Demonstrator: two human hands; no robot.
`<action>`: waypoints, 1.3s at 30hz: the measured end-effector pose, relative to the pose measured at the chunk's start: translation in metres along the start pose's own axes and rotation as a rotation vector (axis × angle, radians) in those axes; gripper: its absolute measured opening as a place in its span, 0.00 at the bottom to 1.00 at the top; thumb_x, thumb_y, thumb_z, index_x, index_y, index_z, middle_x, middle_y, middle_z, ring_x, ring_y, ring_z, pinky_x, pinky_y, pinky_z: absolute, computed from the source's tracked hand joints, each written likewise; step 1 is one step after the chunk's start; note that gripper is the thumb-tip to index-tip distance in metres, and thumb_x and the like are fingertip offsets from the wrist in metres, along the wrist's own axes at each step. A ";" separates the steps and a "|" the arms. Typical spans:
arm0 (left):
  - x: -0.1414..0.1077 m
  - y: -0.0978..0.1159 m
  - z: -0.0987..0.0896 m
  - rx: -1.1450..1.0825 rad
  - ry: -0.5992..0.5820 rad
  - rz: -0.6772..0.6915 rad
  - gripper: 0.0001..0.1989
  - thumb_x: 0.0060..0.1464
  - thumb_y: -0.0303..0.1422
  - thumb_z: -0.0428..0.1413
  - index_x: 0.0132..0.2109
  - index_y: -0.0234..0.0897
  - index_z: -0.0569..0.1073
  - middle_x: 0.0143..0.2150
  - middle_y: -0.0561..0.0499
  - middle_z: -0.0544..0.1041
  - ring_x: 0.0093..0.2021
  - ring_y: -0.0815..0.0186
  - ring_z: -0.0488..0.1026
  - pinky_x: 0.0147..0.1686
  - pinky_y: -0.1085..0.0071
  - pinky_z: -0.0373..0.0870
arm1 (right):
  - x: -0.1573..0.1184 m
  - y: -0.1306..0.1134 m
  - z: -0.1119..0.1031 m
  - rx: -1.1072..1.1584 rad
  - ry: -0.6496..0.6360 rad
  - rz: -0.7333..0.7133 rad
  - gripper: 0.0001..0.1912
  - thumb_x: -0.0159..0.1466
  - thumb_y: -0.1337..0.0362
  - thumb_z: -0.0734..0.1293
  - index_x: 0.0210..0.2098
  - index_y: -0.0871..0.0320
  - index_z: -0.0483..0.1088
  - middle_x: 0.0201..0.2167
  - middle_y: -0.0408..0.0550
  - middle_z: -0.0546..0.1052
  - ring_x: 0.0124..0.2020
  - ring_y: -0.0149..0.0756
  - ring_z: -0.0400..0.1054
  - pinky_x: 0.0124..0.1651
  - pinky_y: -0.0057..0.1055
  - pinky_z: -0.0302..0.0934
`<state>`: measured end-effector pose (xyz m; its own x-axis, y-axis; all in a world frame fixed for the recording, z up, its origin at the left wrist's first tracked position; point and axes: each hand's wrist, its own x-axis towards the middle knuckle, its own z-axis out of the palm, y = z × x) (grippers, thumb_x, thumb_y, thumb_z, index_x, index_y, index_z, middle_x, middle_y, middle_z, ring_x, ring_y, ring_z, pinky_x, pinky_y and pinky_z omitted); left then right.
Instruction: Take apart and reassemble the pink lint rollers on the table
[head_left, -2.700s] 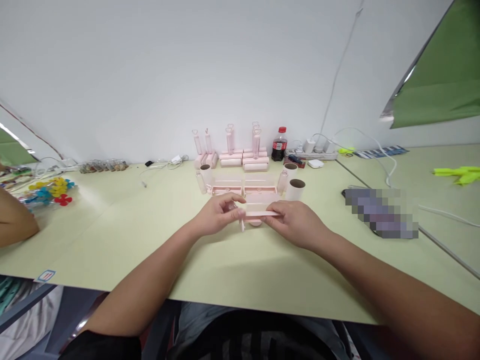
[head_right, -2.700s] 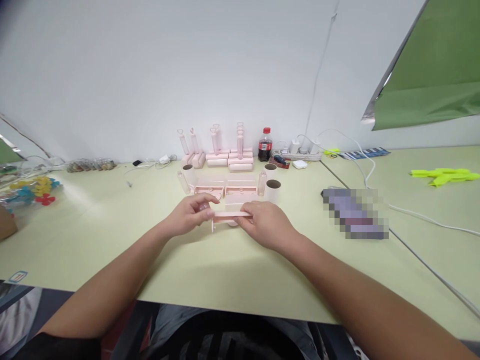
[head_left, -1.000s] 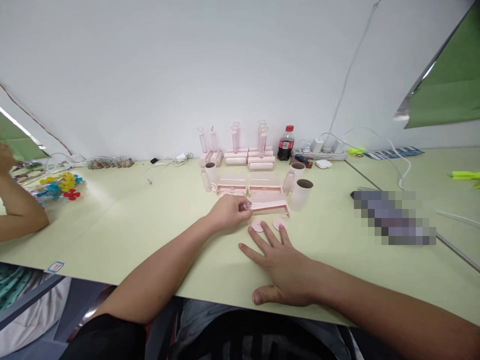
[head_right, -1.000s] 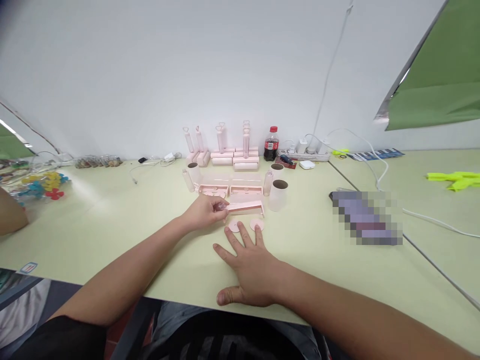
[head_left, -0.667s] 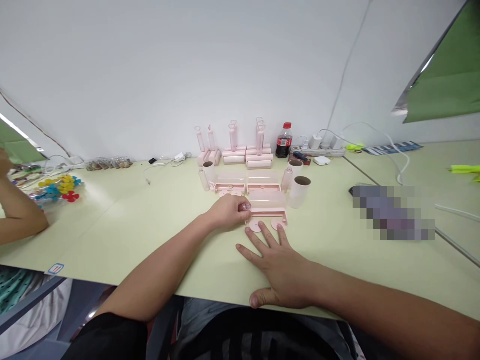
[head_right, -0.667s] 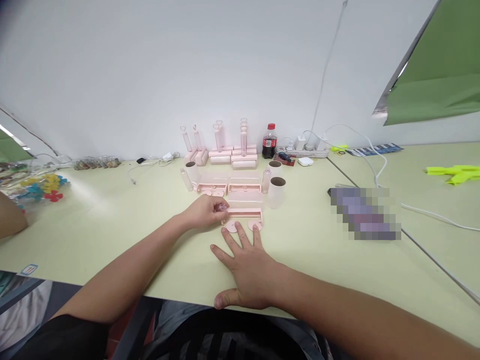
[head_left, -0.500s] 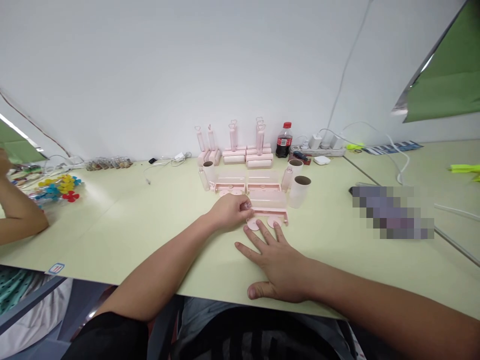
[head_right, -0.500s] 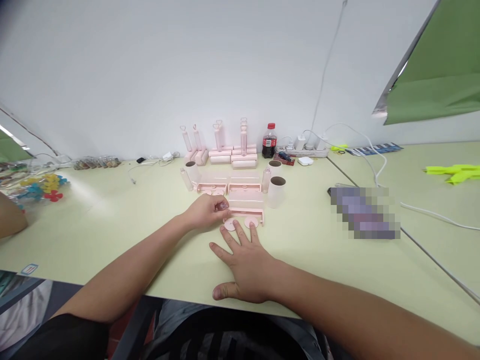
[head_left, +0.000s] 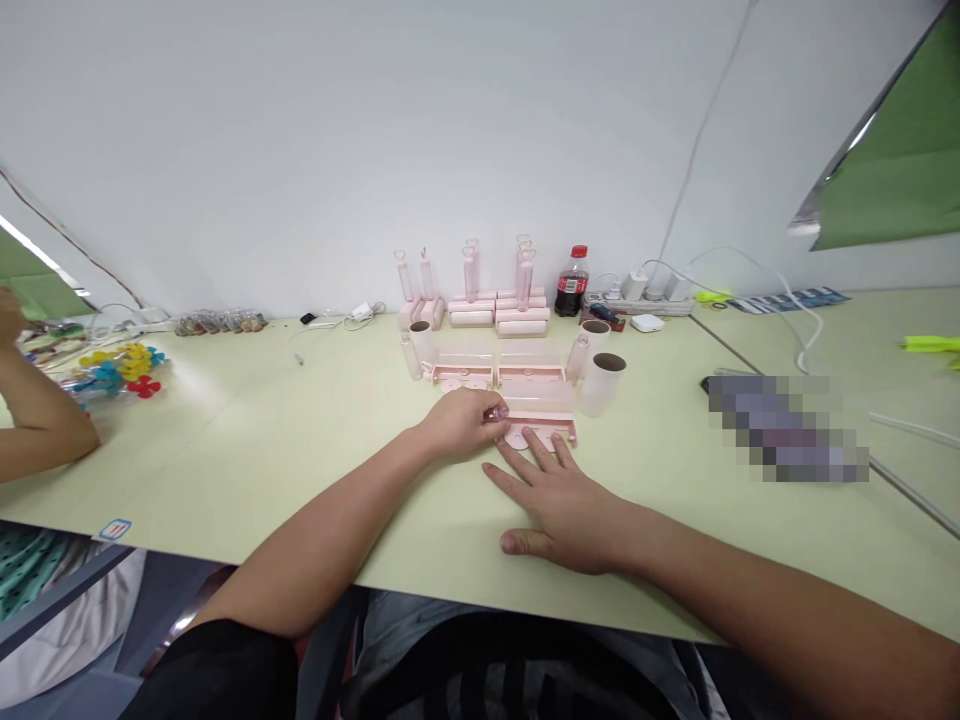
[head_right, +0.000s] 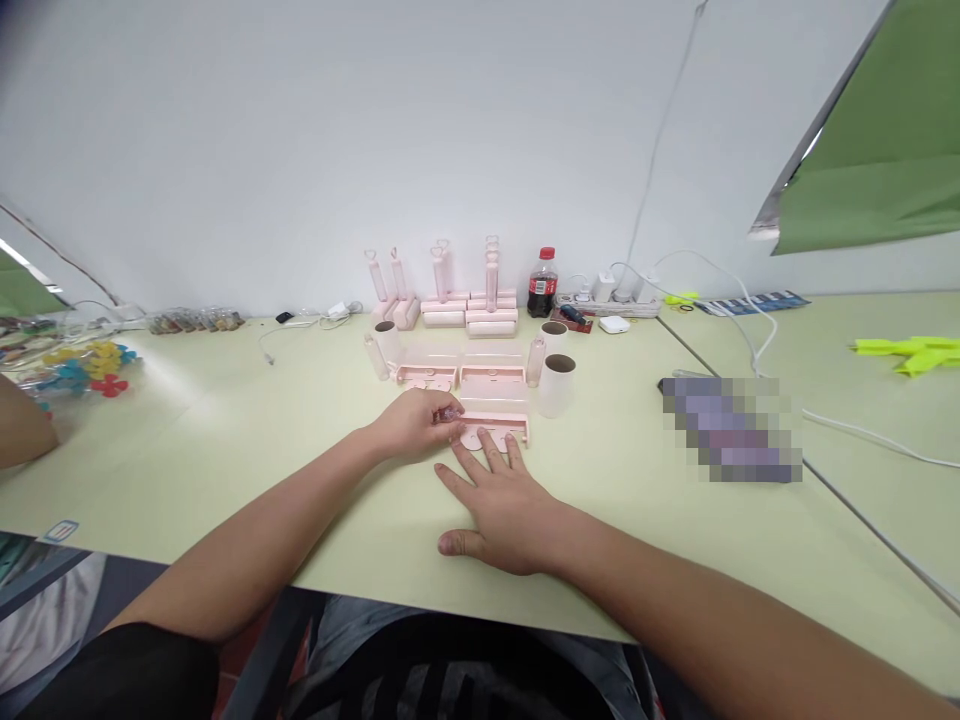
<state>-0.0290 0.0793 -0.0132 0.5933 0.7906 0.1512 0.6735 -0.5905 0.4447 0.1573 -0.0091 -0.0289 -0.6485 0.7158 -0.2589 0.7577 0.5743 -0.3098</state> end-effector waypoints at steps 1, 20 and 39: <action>0.000 0.000 0.000 0.004 -0.002 0.000 0.10 0.55 0.38 0.54 0.39 0.39 0.76 0.32 0.52 0.77 0.32 0.65 0.72 0.31 0.71 0.63 | 0.000 0.000 0.000 -0.003 0.000 0.002 0.51 0.60 0.31 0.51 0.71 0.57 0.44 0.72 0.61 0.33 0.69 0.67 0.17 0.64 0.67 0.20; -0.020 0.005 -0.028 -0.485 0.511 0.088 0.16 0.59 0.46 0.53 0.35 0.36 0.72 0.30 0.53 0.70 0.31 0.69 0.66 0.35 0.71 0.64 | -0.003 -0.003 -0.010 0.046 0.321 -0.020 0.30 0.64 0.49 0.63 0.59 0.59 0.65 0.60 0.61 0.68 0.64 0.61 0.55 0.63 0.59 0.43; -0.019 0.017 -0.007 -1.111 0.183 -0.064 0.24 0.50 0.52 0.60 0.37 0.33 0.72 0.23 0.52 0.73 0.20 0.69 0.71 0.16 0.75 0.65 | 0.001 0.008 -0.014 0.609 0.614 -0.053 0.19 0.69 0.51 0.57 0.33 0.57 0.69 0.24 0.42 0.70 0.26 0.32 0.65 0.31 0.28 0.58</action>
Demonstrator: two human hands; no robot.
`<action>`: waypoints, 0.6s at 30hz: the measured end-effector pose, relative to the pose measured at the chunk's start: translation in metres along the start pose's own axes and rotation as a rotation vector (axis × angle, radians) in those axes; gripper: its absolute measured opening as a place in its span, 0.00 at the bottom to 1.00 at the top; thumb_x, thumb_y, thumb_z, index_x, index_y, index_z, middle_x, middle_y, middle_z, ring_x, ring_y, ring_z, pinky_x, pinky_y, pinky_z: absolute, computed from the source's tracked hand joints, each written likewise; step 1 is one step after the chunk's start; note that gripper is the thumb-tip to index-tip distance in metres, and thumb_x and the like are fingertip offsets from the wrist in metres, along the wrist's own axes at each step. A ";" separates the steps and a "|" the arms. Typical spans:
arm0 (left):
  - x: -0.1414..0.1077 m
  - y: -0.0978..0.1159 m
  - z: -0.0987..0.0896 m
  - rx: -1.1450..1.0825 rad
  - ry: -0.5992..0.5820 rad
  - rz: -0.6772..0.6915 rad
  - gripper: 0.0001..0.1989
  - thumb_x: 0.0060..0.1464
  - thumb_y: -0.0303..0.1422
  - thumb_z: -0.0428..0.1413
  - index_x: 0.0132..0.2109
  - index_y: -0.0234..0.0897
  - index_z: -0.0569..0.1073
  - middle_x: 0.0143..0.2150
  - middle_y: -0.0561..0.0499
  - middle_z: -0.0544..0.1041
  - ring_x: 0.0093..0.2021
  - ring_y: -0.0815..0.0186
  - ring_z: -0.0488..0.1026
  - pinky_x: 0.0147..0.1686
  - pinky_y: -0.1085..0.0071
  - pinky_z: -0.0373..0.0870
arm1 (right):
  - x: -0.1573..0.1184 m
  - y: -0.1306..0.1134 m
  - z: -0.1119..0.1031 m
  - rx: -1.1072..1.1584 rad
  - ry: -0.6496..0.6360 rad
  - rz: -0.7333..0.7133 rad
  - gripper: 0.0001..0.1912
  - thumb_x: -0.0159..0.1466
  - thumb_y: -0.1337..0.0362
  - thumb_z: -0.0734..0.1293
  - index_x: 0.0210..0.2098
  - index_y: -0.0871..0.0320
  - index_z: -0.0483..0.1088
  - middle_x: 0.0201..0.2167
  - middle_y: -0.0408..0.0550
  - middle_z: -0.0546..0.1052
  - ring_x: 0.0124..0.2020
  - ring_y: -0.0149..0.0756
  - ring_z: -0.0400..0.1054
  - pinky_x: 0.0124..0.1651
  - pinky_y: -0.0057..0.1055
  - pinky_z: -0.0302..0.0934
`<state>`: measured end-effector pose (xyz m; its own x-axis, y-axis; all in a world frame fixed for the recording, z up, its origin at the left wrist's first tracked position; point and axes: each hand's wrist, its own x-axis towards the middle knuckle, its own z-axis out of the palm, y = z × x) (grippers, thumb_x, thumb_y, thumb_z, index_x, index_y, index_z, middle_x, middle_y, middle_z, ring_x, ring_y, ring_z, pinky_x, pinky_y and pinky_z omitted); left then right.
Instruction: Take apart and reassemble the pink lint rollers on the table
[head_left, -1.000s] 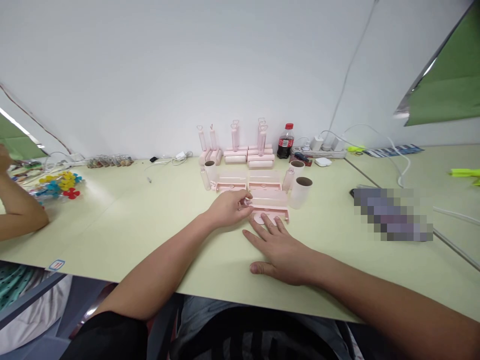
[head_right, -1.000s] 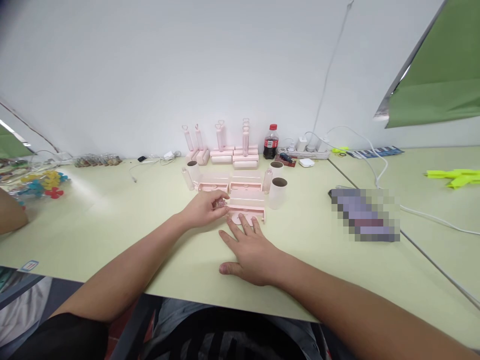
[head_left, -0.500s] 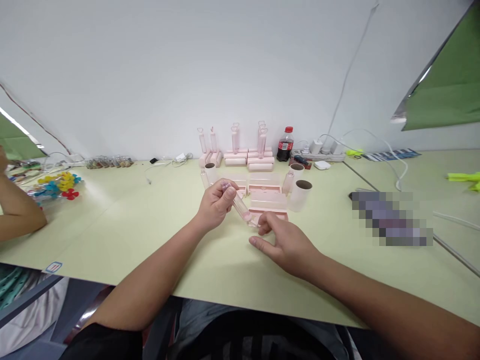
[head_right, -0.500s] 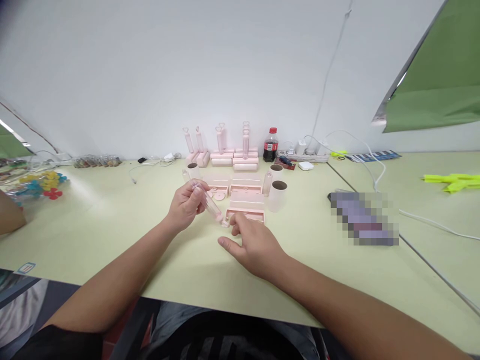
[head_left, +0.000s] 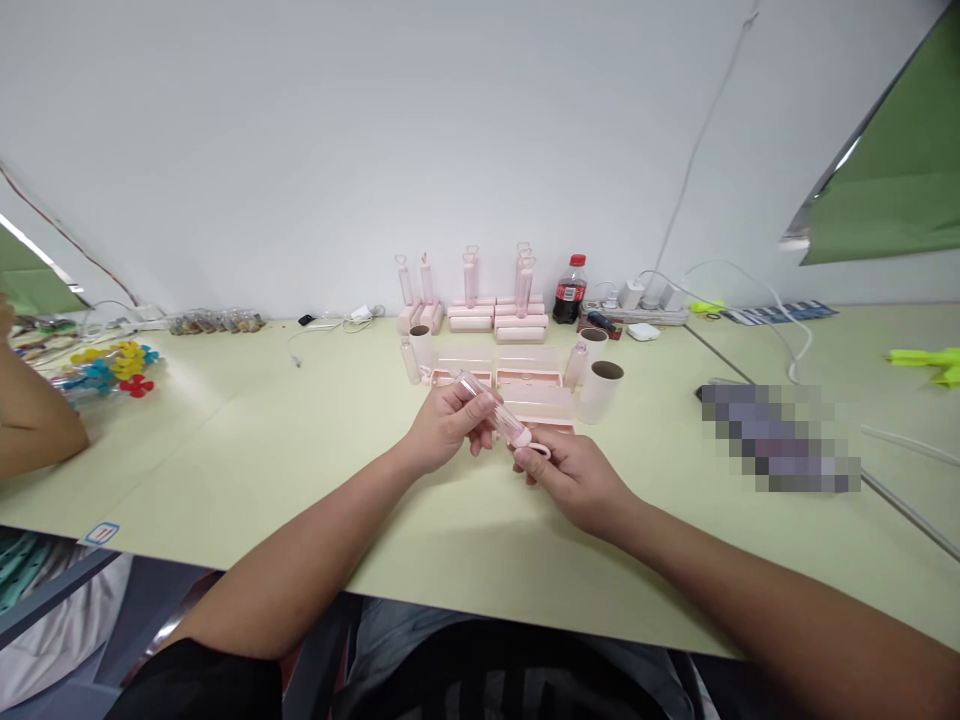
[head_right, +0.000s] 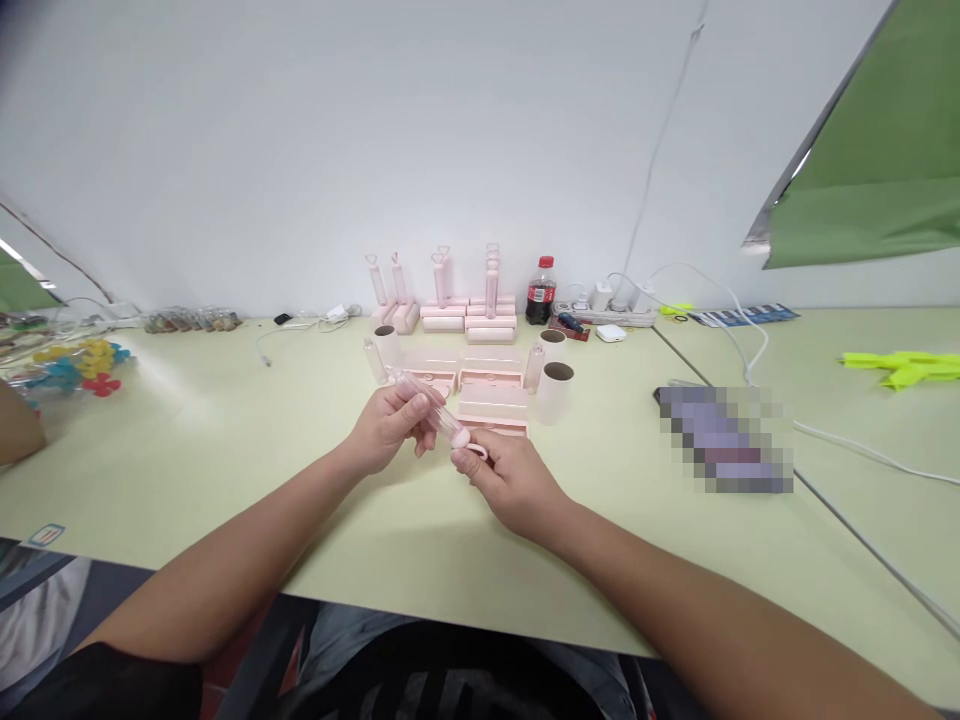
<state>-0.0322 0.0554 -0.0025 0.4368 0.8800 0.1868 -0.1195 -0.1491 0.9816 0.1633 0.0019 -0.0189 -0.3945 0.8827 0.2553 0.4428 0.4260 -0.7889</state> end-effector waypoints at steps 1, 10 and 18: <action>0.000 -0.001 0.000 -0.024 -0.007 -0.010 0.24 0.50 0.53 0.60 0.36 0.33 0.72 0.24 0.52 0.74 0.19 0.69 0.72 0.16 0.75 0.65 | 0.000 0.002 0.001 0.025 -0.005 -0.008 0.20 0.69 0.51 0.56 0.31 0.58 0.69 0.24 0.43 0.71 0.26 0.32 0.66 0.32 0.29 0.59; 0.005 0.009 -0.002 -0.284 0.006 -0.188 0.27 0.49 0.58 0.55 0.29 0.35 0.67 0.20 0.53 0.72 0.17 0.68 0.70 0.13 0.74 0.62 | 0.000 -0.005 -0.010 -0.179 -0.061 -0.217 0.22 0.70 0.53 0.52 0.26 0.56 0.64 0.23 0.45 0.71 0.25 0.33 0.65 0.32 0.28 0.59; 0.012 -0.011 -0.013 -0.103 0.170 -0.044 0.27 0.54 0.58 0.51 0.35 0.35 0.69 0.25 0.51 0.76 0.21 0.67 0.74 0.15 0.74 0.66 | 0.011 -0.007 -0.073 -0.526 0.080 0.164 0.24 0.63 0.48 0.61 0.18 0.56 0.53 0.16 0.40 0.59 0.20 0.29 0.52 0.25 0.28 0.45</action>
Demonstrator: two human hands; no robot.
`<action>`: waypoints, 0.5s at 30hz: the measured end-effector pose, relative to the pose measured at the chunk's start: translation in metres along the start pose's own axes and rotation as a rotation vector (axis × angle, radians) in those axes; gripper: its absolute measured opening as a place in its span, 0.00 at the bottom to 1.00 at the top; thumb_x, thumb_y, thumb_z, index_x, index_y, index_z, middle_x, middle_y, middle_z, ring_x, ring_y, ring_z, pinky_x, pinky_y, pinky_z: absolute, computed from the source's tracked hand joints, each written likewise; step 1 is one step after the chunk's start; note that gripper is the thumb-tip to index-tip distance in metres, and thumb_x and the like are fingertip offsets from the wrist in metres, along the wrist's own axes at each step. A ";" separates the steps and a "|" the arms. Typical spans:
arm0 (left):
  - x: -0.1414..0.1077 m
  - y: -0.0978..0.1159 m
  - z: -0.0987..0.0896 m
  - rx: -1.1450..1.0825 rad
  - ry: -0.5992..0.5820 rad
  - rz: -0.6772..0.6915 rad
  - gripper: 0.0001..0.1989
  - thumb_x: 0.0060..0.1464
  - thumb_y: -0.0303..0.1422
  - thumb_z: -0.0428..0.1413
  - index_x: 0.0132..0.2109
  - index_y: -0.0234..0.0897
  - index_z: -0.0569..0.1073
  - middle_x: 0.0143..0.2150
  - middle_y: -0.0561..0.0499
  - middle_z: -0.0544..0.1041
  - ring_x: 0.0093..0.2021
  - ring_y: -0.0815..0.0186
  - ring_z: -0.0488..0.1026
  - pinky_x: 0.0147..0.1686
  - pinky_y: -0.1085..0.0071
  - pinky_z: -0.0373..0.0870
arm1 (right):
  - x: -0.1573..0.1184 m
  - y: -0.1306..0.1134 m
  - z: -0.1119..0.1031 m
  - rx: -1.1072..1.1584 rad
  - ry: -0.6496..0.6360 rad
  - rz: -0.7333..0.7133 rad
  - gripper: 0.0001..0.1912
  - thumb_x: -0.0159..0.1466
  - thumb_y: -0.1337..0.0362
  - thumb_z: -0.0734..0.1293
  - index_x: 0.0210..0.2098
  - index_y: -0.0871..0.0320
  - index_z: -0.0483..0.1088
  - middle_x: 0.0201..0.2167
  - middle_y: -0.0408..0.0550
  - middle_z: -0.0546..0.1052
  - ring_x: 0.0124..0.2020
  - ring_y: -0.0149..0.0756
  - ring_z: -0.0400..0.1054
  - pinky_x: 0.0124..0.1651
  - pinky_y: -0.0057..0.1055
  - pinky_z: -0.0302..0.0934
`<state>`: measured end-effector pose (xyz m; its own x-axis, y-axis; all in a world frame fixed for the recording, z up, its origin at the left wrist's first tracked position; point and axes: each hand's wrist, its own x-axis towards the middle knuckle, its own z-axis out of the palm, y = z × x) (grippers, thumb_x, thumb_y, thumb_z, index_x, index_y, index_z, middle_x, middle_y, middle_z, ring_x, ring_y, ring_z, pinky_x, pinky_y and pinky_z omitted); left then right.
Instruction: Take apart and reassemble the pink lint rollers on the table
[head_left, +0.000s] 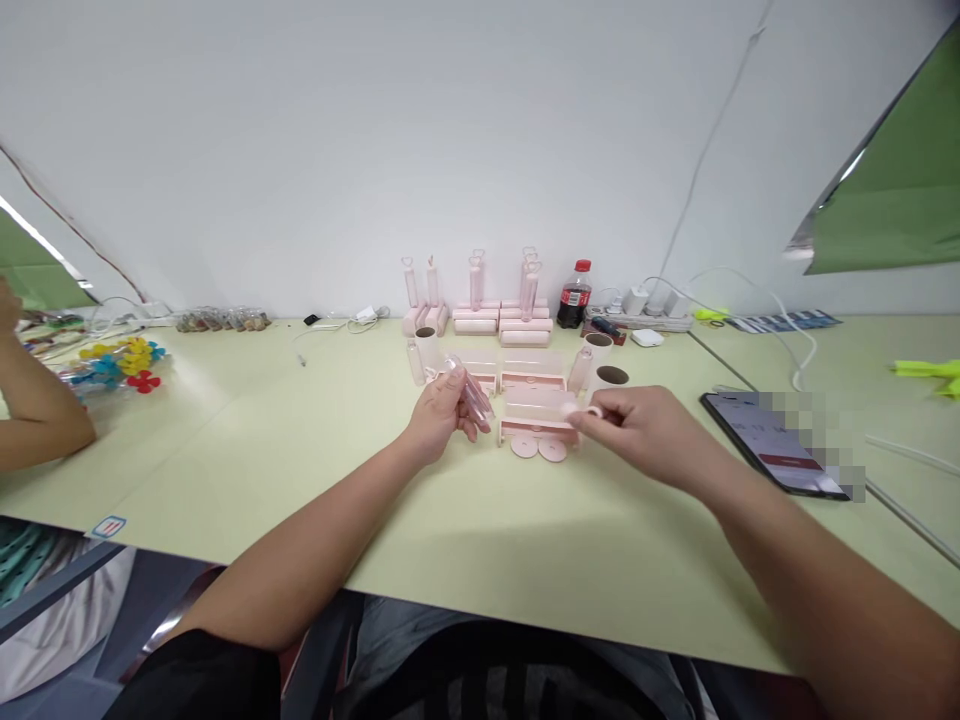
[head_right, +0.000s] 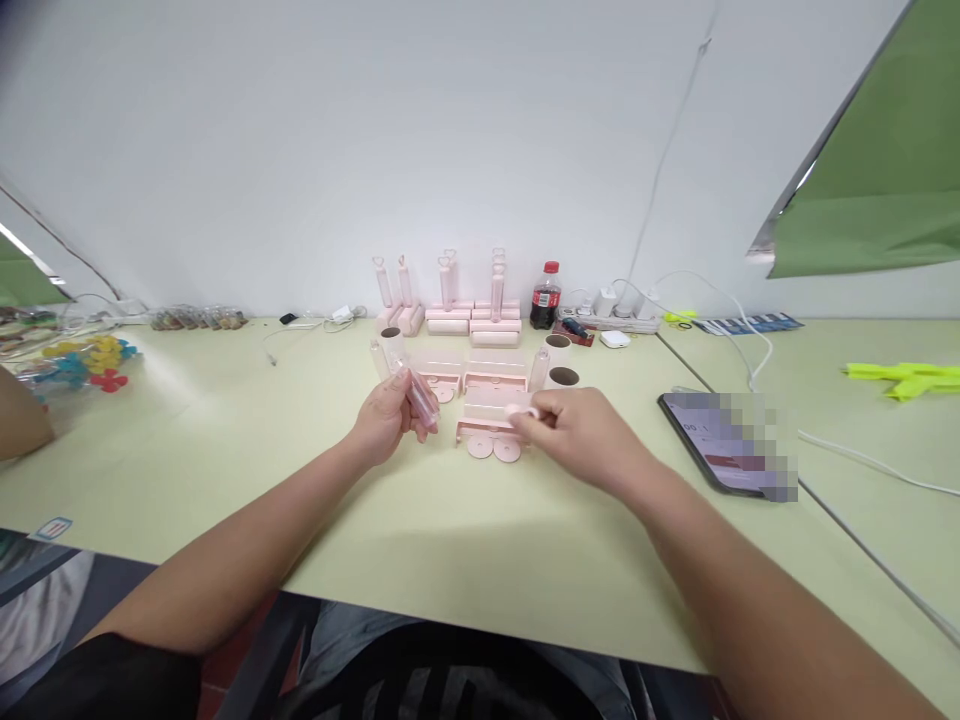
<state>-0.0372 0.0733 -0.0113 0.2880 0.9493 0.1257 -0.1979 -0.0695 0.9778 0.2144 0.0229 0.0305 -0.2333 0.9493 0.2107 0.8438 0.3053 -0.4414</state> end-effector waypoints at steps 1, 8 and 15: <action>-0.001 -0.002 0.001 0.015 -0.012 -0.001 0.27 0.54 0.58 0.51 0.36 0.35 0.68 0.27 0.50 0.76 0.23 0.66 0.76 0.16 0.73 0.68 | 0.003 0.008 -0.005 -0.065 -0.063 0.076 0.23 0.61 0.50 0.62 0.18 0.55 0.52 0.16 0.40 0.58 0.19 0.29 0.51 0.24 0.29 0.44; -0.008 -0.003 0.011 0.076 -0.075 0.019 0.26 0.55 0.57 0.51 0.40 0.36 0.65 0.36 0.49 0.75 0.27 0.65 0.78 0.18 0.73 0.71 | 0.016 0.031 -0.002 -0.278 -0.345 0.271 0.16 0.57 0.58 0.65 0.18 0.55 0.57 0.18 0.42 0.63 0.20 0.32 0.56 0.25 0.31 0.41; -0.007 -0.005 0.009 0.211 -0.117 0.059 0.22 0.52 0.49 0.59 0.42 0.36 0.66 0.33 0.53 0.72 0.25 0.71 0.74 0.18 0.77 0.65 | 0.018 0.029 0.002 -0.291 -0.300 0.310 0.15 0.53 0.65 0.65 0.15 0.55 0.55 0.17 0.43 0.63 0.20 0.32 0.58 0.24 0.31 0.41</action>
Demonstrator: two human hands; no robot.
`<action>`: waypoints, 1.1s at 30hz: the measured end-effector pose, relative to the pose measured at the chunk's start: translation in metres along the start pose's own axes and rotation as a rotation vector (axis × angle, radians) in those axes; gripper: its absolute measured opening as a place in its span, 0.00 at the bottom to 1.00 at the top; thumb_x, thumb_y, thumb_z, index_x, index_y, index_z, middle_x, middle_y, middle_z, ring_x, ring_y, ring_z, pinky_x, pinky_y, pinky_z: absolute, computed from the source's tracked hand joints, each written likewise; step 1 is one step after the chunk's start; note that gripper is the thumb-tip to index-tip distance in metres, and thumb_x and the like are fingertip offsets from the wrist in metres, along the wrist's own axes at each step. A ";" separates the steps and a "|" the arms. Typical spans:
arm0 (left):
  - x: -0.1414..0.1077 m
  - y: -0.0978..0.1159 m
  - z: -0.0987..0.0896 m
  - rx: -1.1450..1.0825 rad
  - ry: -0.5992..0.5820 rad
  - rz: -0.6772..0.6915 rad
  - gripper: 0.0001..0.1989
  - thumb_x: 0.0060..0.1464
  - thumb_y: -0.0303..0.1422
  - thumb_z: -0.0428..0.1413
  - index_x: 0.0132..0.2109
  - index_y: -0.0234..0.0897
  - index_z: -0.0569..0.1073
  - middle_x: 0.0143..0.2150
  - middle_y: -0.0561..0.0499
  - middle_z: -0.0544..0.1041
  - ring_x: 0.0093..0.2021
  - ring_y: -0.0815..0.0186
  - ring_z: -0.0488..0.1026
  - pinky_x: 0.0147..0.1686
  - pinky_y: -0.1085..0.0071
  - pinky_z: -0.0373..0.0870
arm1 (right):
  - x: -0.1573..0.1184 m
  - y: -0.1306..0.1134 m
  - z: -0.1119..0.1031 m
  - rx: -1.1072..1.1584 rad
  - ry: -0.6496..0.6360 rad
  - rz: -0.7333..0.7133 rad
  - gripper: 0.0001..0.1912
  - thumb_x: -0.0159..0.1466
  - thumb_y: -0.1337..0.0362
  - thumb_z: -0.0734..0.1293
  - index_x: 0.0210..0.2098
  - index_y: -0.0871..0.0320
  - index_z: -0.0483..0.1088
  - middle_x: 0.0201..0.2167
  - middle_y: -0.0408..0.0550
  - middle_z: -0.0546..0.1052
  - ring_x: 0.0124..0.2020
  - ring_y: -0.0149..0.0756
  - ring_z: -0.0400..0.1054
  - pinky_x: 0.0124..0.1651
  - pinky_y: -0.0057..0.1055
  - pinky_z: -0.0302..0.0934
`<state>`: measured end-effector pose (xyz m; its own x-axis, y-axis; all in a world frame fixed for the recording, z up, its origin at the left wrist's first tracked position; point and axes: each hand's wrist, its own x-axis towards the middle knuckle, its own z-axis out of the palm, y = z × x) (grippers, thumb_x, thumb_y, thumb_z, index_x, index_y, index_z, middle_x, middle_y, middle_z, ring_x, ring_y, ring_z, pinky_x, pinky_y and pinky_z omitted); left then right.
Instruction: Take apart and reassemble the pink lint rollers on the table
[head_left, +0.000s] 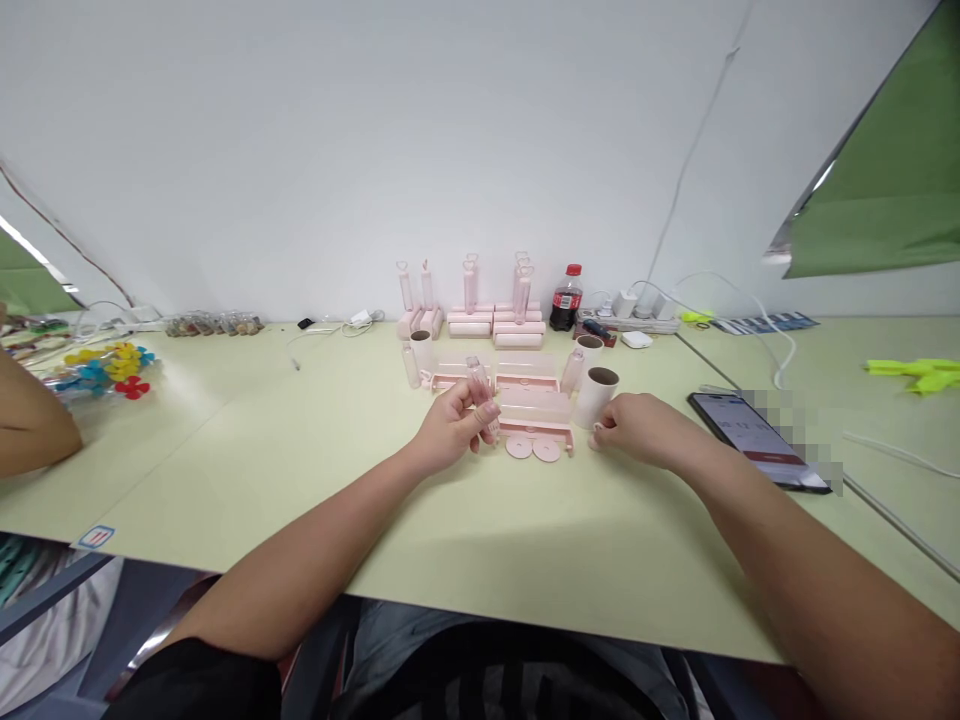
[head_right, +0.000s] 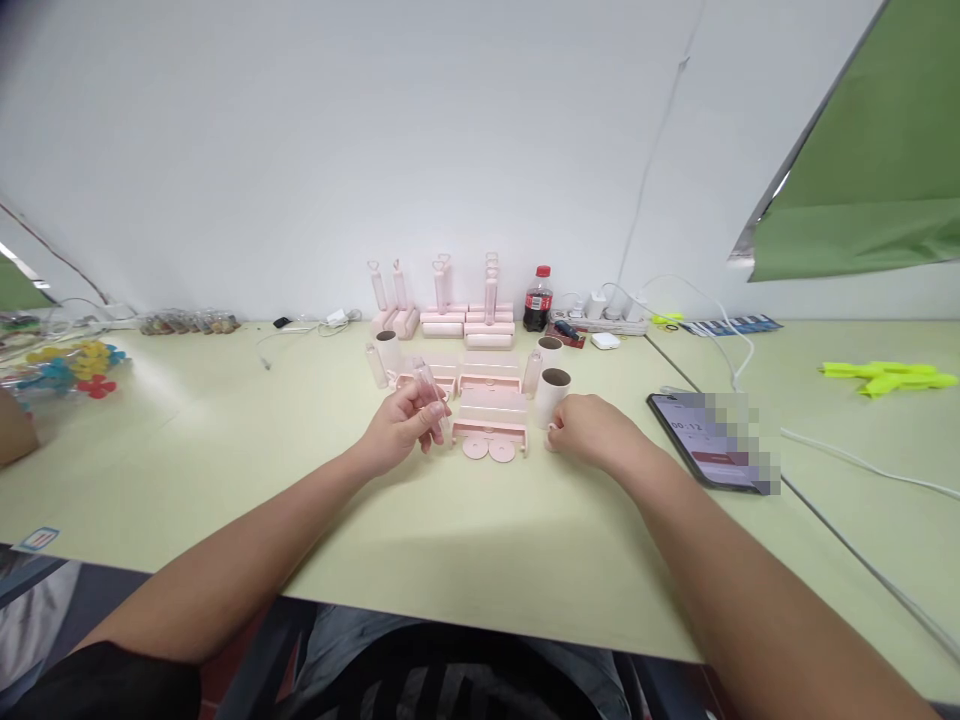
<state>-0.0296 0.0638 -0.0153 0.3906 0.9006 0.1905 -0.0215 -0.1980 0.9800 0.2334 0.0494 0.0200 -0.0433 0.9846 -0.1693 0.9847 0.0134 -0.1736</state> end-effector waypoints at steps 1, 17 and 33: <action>0.000 0.000 0.000 0.014 -0.003 0.000 0.22 0.51 0.48 0.60 0.42 0.36 0.66 0.33 0.54 0.71 0.25 0.71 0.73 0.18 0.77 0.65 | 0.000 0.001 0.000 0.000 0.004 -0.003 0.15 0.53 0.64 0.65 0.15 0.56 0.55 0.17 0.44 0.64 0.20 0.32 0.58 0.24 0.31 0.42; -0.015 0.006 0.019 0.416 -0.275 0.232 0.19 0.52 0.42 0.62 0.48 0.36 0.78 0.29 0.54 0.71 0.26 0.73 0.61 0.28 0.74 0.59 | -0.032 -0.034 0.011 0.930 0.195 -0.559 0.19 0.56 0.49 0.71 0.37 0.57 0.73 0.27 0.47 0.75 0.26 0.34 0.69 0.27 0.29 0.63; -0.010 0.003 0.005 0.507 -0.044 0.151 0.17 0.59 0.44 0.54 0.46 0.37 0.78 0.38 0.47 0.80 0.32 0.67 0.73 0.33 0.71 0.69 | -0.015 0.023 -0.038 0.259 0.439 0.171 0.06 0.55 0.59 0.66 0.27 0.55 0.71 0.26 0.49 0.77 0.25 0.38 0.67 0.25 0.33 0.55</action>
<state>-0.0291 0.0525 -0.0149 0.4557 0.8329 0.3141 0.3630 -0.4960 0.7888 0.2632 0.0416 0.0555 0.2437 0.9499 0.1956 0.8951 -0.1427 -0.4224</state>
